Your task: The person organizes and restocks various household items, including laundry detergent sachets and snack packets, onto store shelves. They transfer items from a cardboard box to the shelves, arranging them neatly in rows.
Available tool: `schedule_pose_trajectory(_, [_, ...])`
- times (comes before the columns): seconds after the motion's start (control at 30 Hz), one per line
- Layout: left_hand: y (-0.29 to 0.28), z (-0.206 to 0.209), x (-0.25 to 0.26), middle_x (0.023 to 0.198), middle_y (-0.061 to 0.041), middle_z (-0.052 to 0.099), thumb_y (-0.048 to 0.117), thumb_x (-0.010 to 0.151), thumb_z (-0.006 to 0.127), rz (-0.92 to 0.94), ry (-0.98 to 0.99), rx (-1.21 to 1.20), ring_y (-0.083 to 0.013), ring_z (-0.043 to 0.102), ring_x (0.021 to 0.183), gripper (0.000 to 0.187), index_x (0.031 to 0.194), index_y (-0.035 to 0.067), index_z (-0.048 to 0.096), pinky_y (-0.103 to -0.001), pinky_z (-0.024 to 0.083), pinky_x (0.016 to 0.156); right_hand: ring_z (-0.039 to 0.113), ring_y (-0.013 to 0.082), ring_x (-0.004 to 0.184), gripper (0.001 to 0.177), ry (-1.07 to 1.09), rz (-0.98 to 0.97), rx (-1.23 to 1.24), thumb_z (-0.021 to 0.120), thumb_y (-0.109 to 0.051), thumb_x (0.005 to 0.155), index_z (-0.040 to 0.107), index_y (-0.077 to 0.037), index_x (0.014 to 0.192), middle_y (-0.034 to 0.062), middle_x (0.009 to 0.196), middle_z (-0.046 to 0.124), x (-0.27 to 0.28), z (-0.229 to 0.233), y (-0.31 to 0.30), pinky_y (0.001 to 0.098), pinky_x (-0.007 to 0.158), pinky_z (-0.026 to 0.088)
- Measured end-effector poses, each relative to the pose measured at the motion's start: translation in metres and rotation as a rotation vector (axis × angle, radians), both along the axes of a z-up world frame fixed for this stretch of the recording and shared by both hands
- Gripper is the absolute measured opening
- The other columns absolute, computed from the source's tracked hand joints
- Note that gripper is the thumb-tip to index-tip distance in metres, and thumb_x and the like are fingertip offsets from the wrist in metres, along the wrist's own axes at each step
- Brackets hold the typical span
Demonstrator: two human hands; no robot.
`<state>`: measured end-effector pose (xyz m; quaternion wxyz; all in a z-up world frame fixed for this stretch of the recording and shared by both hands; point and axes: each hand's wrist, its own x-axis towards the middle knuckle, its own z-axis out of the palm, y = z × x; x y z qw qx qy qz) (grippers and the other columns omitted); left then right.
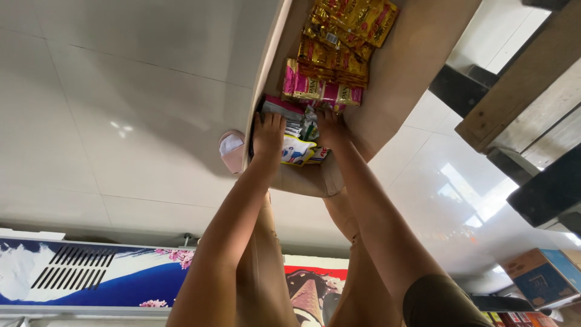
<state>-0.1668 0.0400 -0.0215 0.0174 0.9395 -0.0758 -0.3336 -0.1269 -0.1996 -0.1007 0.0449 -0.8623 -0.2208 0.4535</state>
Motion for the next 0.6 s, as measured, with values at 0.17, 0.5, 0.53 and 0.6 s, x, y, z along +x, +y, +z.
schedule_pose_trajectory(0.17, [0.001,-0.009,0.001,0.128,-0.007,0.051,0.027,0.093,0.057,-0.014,0.017,0.031,-0.0274,0.045,0.127,0.043,0.135,0.016,0.055,-0.054,0.031,0.117,0.029,0.0375,0.148,0.121,0.213,-0.11,-0.055,0.093,-0.034,0.056,0.03,-0.012,0.157,0.0195,0.159,0.032,0.03,0.025,0.019,0.0511,0.12,0.028])
schedule_pose_trajectory(0.5, [0.009,-0.002,0.009,0.132,-0.01,0.051,0.027,0.092,0.06,-0.067,0.025,0.037,-0.0305,0.044,0.131,0.047,0.136,0.014,0.054,-0.053,0.027,0.12,0.025,0.0436,0.147,0.121,0.188,-0.12,-0.026,0.093,-0.037,0.056,0.03,-0.011,0.156,0.0221,0.16,0.03,0.023,0.035,0.017,0.052,0.119,0.025])
schedule_pose_trajectory(0.53, [0.009,-0.005,0.006,0.132,-0.01,0.051,0.027,0.092,0.06,-0.066,0.026,0.035,-0.0305,0.044,0.131,0.047,0.136,0.014,0.054,-0.053,0.027,0.12,0.025,0.0436,0.147,0.121,0.19,-0.12,-0.028,0.093,-0.037,0.056,0.03,-0.011,0.156,0.0221,0.16,0.03,0.028,0.05,0.021,0.052,0.119,0.025])
schedule_pose_trajectory(0.6, [0.008,-0.01,0.004,0.135,-0.01,0.05,0.027,0.092,0.059,-0.088,0.008,0.05,-0.0305,0.043,0.133,0.052,0.141,0.012,0.051,-0.053,0.026,0.121,0.034,0.0389,0.145,0.125,0.266,-0.128,-0.046,0.093,-0.037,0.054,0.029,-0.008,0.156,0.0212,0.156,0.036,0.041,0.081,0.031,0.0504,0.121,0.029])
